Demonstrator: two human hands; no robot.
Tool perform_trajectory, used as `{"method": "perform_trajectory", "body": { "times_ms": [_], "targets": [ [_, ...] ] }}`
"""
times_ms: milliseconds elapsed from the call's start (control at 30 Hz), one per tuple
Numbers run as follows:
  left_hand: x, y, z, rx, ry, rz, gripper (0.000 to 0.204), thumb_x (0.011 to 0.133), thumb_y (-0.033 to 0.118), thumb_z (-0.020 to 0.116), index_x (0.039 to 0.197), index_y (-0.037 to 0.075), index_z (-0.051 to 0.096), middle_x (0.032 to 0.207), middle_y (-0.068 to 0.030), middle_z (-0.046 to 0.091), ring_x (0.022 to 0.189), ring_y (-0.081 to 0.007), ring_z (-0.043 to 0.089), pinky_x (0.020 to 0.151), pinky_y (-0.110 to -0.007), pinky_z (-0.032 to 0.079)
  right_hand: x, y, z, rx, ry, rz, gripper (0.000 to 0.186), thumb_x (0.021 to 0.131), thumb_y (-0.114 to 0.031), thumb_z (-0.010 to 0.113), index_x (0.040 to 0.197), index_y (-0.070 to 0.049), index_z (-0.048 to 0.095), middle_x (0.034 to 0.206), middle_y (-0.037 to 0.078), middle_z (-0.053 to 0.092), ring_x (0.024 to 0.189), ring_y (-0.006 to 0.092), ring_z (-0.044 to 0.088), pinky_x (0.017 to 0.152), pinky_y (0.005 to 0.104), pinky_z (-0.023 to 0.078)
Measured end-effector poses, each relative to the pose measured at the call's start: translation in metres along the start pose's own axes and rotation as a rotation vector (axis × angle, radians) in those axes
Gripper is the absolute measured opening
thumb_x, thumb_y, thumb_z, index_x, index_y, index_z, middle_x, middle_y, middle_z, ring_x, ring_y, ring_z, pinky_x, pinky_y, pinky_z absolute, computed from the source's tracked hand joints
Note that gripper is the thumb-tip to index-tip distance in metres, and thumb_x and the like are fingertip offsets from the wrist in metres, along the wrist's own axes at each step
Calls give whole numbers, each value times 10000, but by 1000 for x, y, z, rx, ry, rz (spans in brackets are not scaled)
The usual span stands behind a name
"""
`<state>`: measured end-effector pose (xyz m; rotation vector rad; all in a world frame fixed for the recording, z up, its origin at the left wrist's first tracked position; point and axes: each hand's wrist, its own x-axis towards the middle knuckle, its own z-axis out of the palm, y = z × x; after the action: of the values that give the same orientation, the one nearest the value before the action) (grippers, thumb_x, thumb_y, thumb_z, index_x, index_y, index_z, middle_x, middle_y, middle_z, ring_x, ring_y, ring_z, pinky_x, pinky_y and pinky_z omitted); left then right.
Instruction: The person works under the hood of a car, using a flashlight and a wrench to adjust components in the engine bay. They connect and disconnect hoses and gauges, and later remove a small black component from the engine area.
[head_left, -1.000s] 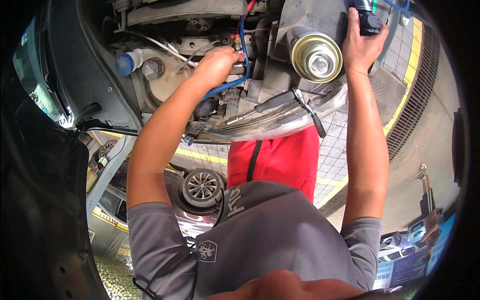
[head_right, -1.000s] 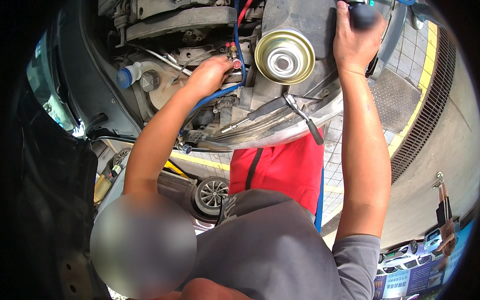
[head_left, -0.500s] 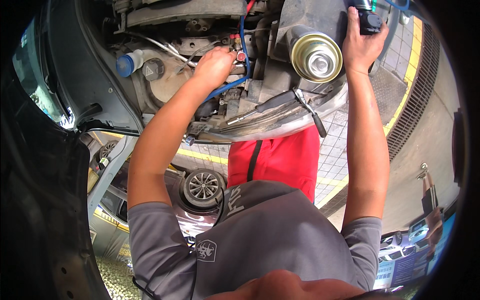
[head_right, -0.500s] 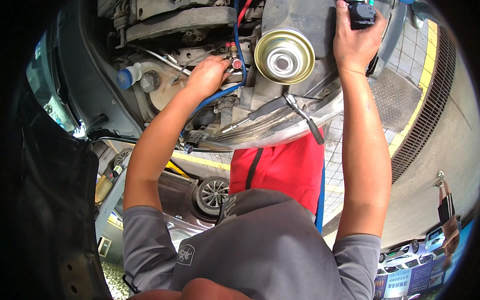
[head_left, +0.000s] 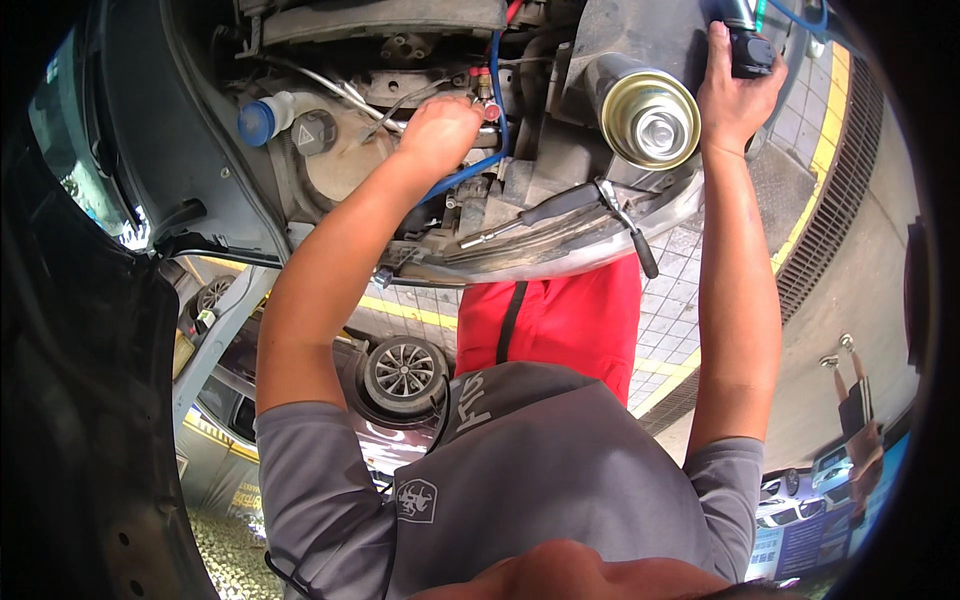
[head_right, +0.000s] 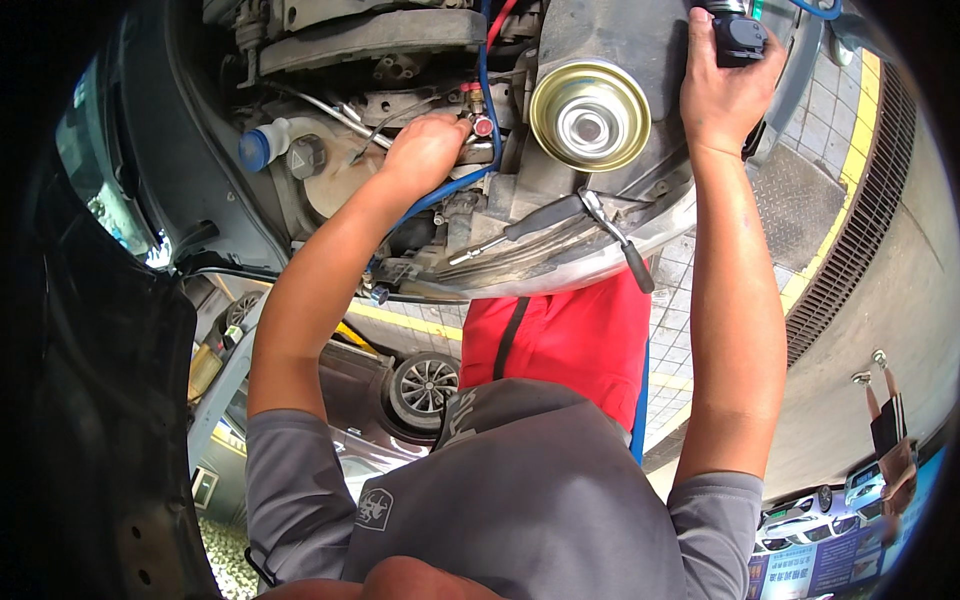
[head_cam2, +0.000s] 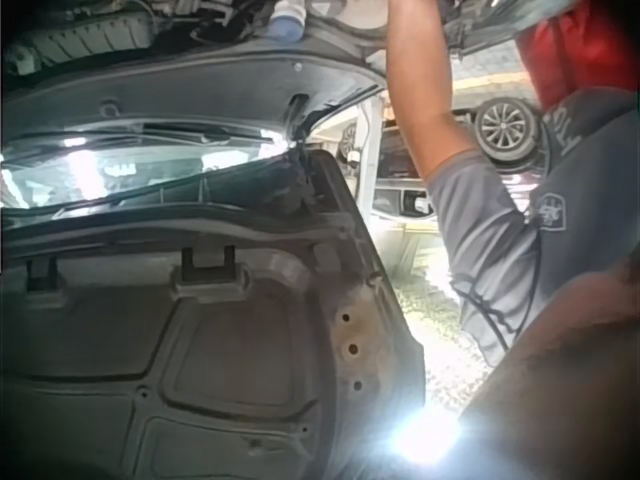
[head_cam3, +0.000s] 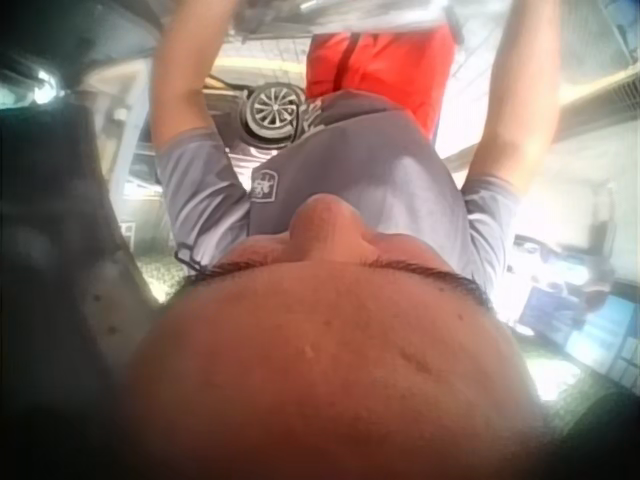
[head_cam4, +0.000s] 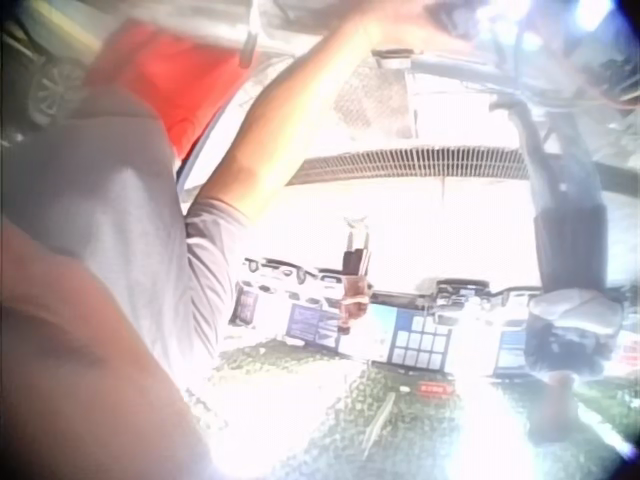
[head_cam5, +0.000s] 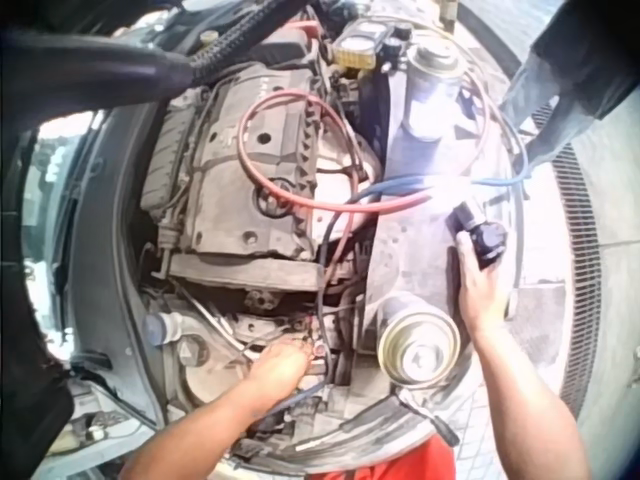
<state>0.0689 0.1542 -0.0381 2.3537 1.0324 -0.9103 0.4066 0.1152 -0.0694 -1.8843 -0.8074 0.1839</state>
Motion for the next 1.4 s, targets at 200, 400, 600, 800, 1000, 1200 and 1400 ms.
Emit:
{"method": "perform_trajectory", "body": {
  "times_ms": [200,400,600,800,1000,1200,1400],
  "targets": [
    [-4,-12,16,-43,53,230,242,893,114,610,1105,53,708,1126,-127,665,1157,-303,588,1010,-424,483,0,0,1,16,-8,7,655,826,-373,868,1156,97,555,1010,146,673,898,185,647,835,306,533],
    [-2,-4,5,48,34,22,245,900,120,602,1103,59,725,1090,-118,664,1144,-303,598,1023,-427,476,-1,-2,2,18,20,-58,634,818,-376,874,1149,73,574,1007,143,672,886,187,644,825,309,533],
    [-7,-11,17,-26,9,134,252,888,164,647,1123,97,712,1130,-117,617,1151,-306,586,992,-431,493,0,-2,2,15,-5,-16,608,823,-362,868,1138,63,568,995,152,668,890,214,655,841,335,535],
    [1,-17,13,-249,-38,-24,254,907,147,617,1140,55,655,1099,-162,654,1077,-376,635,922,-466,516,0,-6,3,-7,13,-19,679,821,-399,861,1186,87,559,1031,183,664,914,244,657,851,351,539],
    [-4,-12,17,-261,-31,56,320,997,194,554,1299,116,629,1089,-180,661,1069,-364,642,900,-450,525,-1,-15,-1,-117,-3,28,672,822,-423,856,1181,61,558,1027,162,654,895,231,640,830,343,536],
    [3,-22,15,-306,-38,92,377,959,204,650,1325,123,611,1047,-172,682,1067,-368,647,903,-452,525,-1,-15,1,-46,-7,17,595,839,-356,859,1153,53,561,1018,145,649,894,205,624,827,317,529],
    [14,-23,28,-453,-92,22,381,924,159,671,1303,153,629,1125,-179,693,1094,-364,653,923,-459,524,0,-6,2,-10,4,38,562,838,-329,864,1128,50,567,992,135,657,876,197,627,809,317,533]
  ]
}}
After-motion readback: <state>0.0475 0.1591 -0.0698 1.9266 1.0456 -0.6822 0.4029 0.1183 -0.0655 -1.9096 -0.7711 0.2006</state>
